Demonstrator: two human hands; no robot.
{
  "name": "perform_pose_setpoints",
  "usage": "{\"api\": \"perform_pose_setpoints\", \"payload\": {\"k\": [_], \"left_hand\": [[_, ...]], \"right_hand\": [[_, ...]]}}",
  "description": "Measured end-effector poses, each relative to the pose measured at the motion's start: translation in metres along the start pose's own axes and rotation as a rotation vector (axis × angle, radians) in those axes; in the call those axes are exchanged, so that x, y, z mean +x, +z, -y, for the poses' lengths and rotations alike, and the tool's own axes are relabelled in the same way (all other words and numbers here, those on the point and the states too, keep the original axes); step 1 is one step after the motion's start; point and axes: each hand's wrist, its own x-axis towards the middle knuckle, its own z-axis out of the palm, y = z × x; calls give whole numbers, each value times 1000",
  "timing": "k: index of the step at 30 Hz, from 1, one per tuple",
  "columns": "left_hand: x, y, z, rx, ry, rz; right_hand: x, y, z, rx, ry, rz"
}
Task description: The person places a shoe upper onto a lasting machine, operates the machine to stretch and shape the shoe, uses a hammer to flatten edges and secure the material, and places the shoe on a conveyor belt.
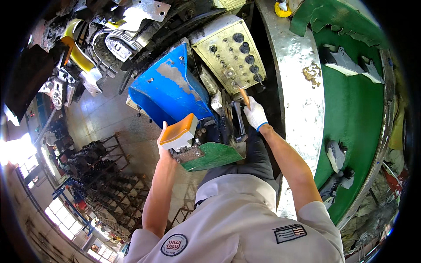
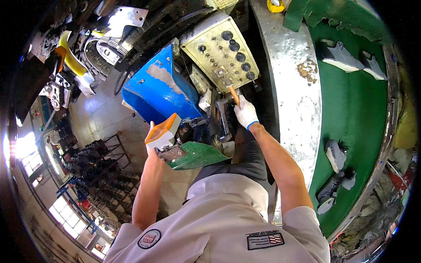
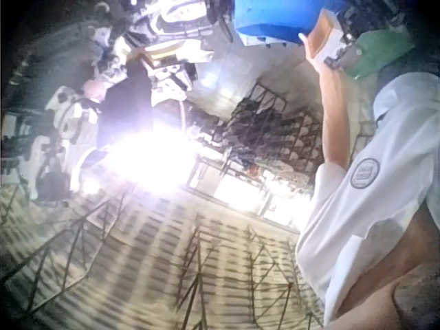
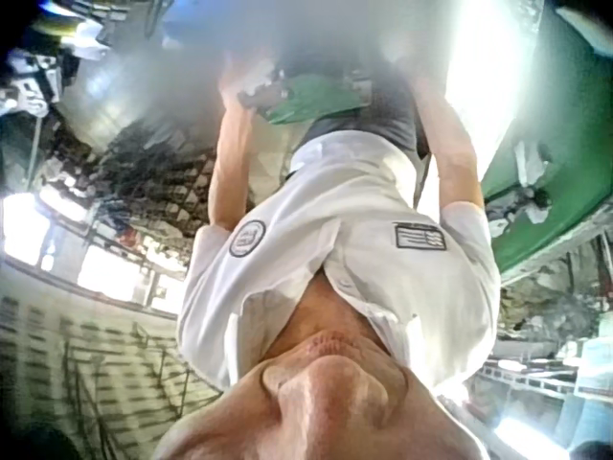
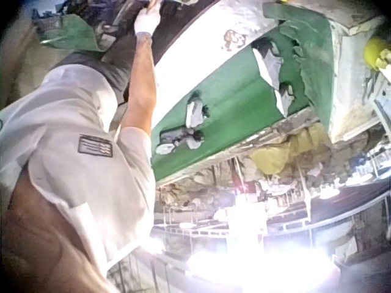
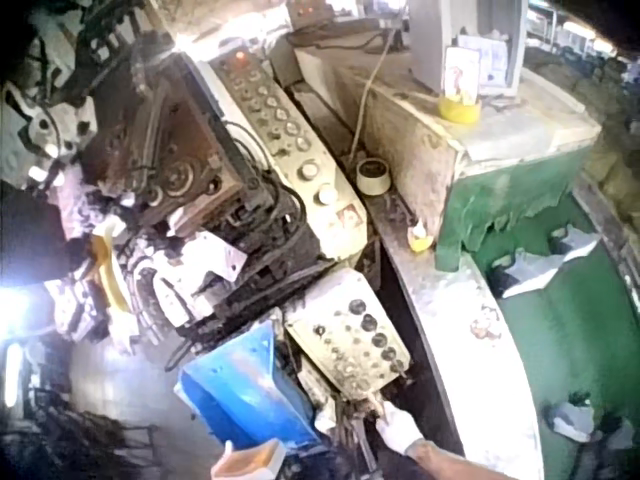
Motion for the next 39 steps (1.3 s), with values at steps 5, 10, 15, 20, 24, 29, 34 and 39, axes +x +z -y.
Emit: {"api": "perform_pose_setpoints", "payload": {"k": [5, 10, 15, 20, 24, 29, 34, 39], "left_hand": [[-10, 12, 1, 16, 22, 6], [-6, 5, 1, -5, 0, 38], [-9, 7, 2, -49, -14, 77], [-11, 12, 1, -58, -15, 59], [-11, 10, 3, -78, 1, 90], [-12, 11, 2, -103, -34, 150], [-16, 14, 1, -140, -71, 150], [-11, 13, 1, -132, -82, 130]], "right_hand": [[-4, -9, 3, 35, 35, 26], [-11, -10, 6, 207, 69, 66], [-29, -18, 31, 335, 279, 86], [-41, -34, 65, 476, 313, 47], [-36, -57, 100, 499, 279, 89], [-38, -61, 87, 715, 298, 272], [-42, -63, 88, 653, 188, 271], [-26, -70, 100, 147, -49, 188]]}}
